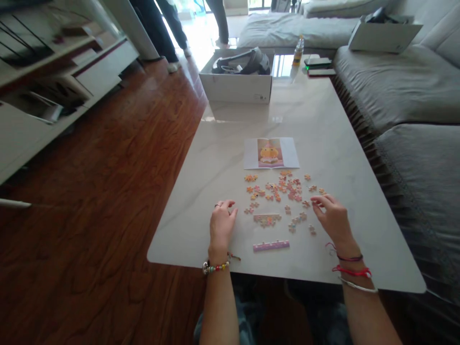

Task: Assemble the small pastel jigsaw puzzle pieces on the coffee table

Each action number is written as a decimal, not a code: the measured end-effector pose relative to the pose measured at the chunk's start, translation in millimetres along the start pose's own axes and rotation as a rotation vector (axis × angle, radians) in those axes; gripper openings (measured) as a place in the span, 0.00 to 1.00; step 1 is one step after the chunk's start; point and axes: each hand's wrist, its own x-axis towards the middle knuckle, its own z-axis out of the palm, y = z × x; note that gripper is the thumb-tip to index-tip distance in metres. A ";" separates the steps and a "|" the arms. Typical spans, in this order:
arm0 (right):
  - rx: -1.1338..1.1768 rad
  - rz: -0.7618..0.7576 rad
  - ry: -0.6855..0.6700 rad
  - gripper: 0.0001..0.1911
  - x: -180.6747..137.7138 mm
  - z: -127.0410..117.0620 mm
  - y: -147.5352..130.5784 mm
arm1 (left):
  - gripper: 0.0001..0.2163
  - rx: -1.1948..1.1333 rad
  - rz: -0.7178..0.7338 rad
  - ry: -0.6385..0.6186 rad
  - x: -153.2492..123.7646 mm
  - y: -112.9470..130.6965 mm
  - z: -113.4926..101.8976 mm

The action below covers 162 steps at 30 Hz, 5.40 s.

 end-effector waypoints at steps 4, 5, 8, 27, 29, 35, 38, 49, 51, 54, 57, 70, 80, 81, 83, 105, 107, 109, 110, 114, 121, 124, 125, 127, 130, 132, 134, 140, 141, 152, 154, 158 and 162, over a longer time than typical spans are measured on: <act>-0.123 0.061 -0.005 0.07 -2.7 1.7 3.1 | 0.09 -0.032 0.018 -0.111 -1.9 0.3 7.6; -0.124 0.055 -0.021 0.07 -2.7 2.4 -0.9 | 0.09 -0.036 0.026 -0.125 -2.5 3.1 10.6; -0.018 0.000 -0.015 0.08 -2.1 4.2 -20.3 | 0.07 -0.013 0.047 -0.144 -3.9 11.3 16.5; 0.244 -0.185 -0.336 0.19 -12.8 15.2 -52.3 | 0.03 0.048 0.064 -0.152 -1.9 13.1 19.5; 0.251 -0.182 -0.335 0.20 -12.4 14.8 -51.4 | 0.03 0.058 0.062 -0.150 -1.7 13.0 19.3; 0.216 -0.155 -0.286 0.14 -8.6 20.9 -46.3 | 0.04 0.060 0.082 -0.157 -1.0 11.4 19.5; 0.180 -0.175 -0.296 0.09 -5.3 22.2 -42.3 | 0.05 0.057 0.092 -0.155 -0.7 11.9 19.6; 0.064 -0.287 -0.316 0.08 2.9 26.5 -41.1 | 0.04 0.075 0.090 -0.157 -0.2 9.8 21.0; 0.073 -0.278 -0.313 0.08 2.4 26.1 -40.3 | 0.04 0.072 0.091 -0.159 -0.1 9.2 21.2; 0.099 -0.292 -0.322 0.06 1.3 24.7 -38.4 | 0.05 0.072 0.093 -0.159 -0.2 8.6 21.3; 0.078 -0.301 -0.348 0.08 0.9 24.7 -37.3 | 0.05 0.072 0.095 -0.159 -0.2 8.5 21.3; 0.331 0.020 -0.221 0.08 5.5 18.5 -57.6 | 0.05 0.066 0.101 -0.152 -0.2 11.7 19.0; 0.080 0.070 -0.192 0.07 7.9 45.0 -69.5 | 0.04 0.038 0.097 -0.179 -1.6 10.6 16.5; 0.069 0.066 -0.190 0.07 7.7 44.8 -69.3 | 0.04 0.038 0.092 -0.183 -1.7 10.7 16.4; 0.084 0.065 -0.160 0.07 7.7 40.5 -67.7 | 0.04 0.042 0.078 -0.189 -2.2 10.5 16.3; 0.128 -0.252 -0.461 0.05 -4.8 6.6 -46.1 | 0.06 0.152 0.281 -0.166 -29.4 92.7 61.2; 0.180 -0.246 -0.422 0.04 -3.6 3.6 -41.6 | 0.06 0.132 0.266 -0.160 -24.9 93.1 62.4; 0.222 -0.202 -0.364 0.03 -2.3 0.6 -34.7 | 0.06 0.112 0.252 -0.165 -20.7 93.2 62.7; 0.240 -0.170 -0.336 0.04 -1.8 -0.7 -31.1 | 0.06 0.101 0.249 -0.170 -19.2 93.1 62.8; 0.328 -0.042 -0.256 0.07 -1.2 -2.6 -22.2 | 0.06 0.074 0.270 -0.198 -16.5 92.1 63.7; 0.511 0.038 -0.153 0.06 0.1 -2.2 -31.6 | 0.10 -0.084 0.239 -0.191 -11.3 83.0 56.7; 0.613 0.020 -0.152 0.07 -0.3 -1.3 -42.4 | 0.09 -0.271 0.143 -0.180 -7.7 76.6 47.1; 0.636 0.001 -0.155 0.07 -1.0 0.0 -47.0 | 0.08 -0.358 0.109 -0.225 -7.3 75.0 44.4; 0.639 -0.039 -0.159 0.09 -2.7 3.6 -56.4 | 0.09 -0.541 0.067 -0.398 -8.0 72.8 40.7; 0.590 -0.069 -0.157 0.08 -5.2 8.9 -66.2 | 0.10 -0.708 0.024 -0.594 -11.1 70.9 38.4; 0.591 -0.076 -0.173 0.08 -5.9 11.0 -67.4 | 0.10 -0.752 -0.017 -0.600 -12.4 69.8 36.5; 0.615 -0.079 -0.207 0.09 -5.7 11.7 -65.7 | 0.11 -0.788 -0.029 -0.611 -12.7 68.7 33.8; 0.549 -0.113 -0.301 0.08 -3.3 10.0 -53.9 | 0.08 -0.778 -0.013 -0.592 -11.3 64.8 32.8; 0.503 -0.115 -0.297 0.08 -2.7 9.1 -49.8 | 0.06 -0.737 -0.011 -0.554 -10.9 63.8 34.1; 0.097 -0.028 -0.192 0.07 -3.1 -5.1 -1.9 | 0.04 -0.243 0.053 -0.234 -2.8 62.3 42.5; 0.094 -0.014 -0.191 0.07 -4.1 -9.8 2.1 | 0.04 -0.244 0.064 -0.226 -2.3 63.2 44.0; 0.110 -0.014 -0.218 0.09 -5.7 -14.7 5.4 | 0.04 -0.270 0.066 -0.229 -1.5 63.7 46.8; 0.138 -0.063 -0.280 0.12 -6.1 -6.5 -0.8 | 0.03 -0.231 0.048 -0.215 -0.7 65.4 45.8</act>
